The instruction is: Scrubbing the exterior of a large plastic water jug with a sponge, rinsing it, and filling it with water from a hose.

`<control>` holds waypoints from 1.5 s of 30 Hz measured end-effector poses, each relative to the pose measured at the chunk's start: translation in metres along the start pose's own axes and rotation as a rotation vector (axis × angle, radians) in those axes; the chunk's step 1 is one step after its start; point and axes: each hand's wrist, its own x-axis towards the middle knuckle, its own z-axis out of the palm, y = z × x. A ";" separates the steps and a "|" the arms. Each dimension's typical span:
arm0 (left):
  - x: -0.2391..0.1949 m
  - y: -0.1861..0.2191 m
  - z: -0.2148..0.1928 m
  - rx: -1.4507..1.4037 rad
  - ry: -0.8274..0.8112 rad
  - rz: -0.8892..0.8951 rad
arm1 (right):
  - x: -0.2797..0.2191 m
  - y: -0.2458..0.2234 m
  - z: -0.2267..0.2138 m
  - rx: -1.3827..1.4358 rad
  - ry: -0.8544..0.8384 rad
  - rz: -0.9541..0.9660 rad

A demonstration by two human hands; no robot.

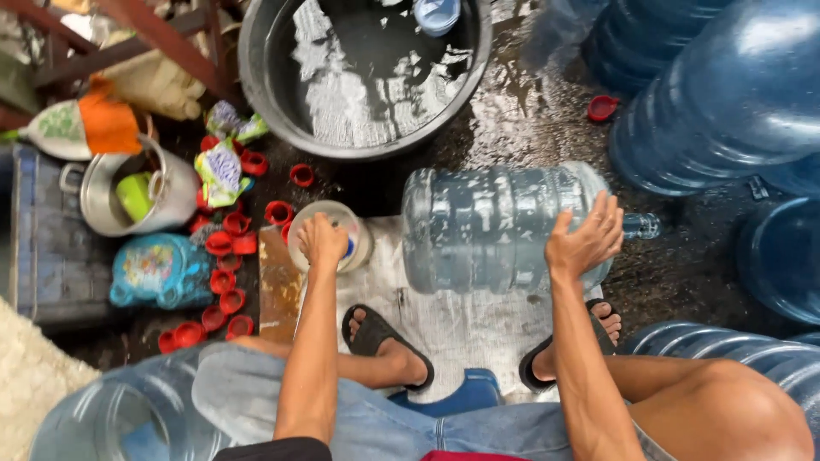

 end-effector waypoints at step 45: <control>0.121 0.305 -0.020 -1.266 -0.509 -0.282 | 0.035 -0.030 0.015 0.008 -0.075 0.041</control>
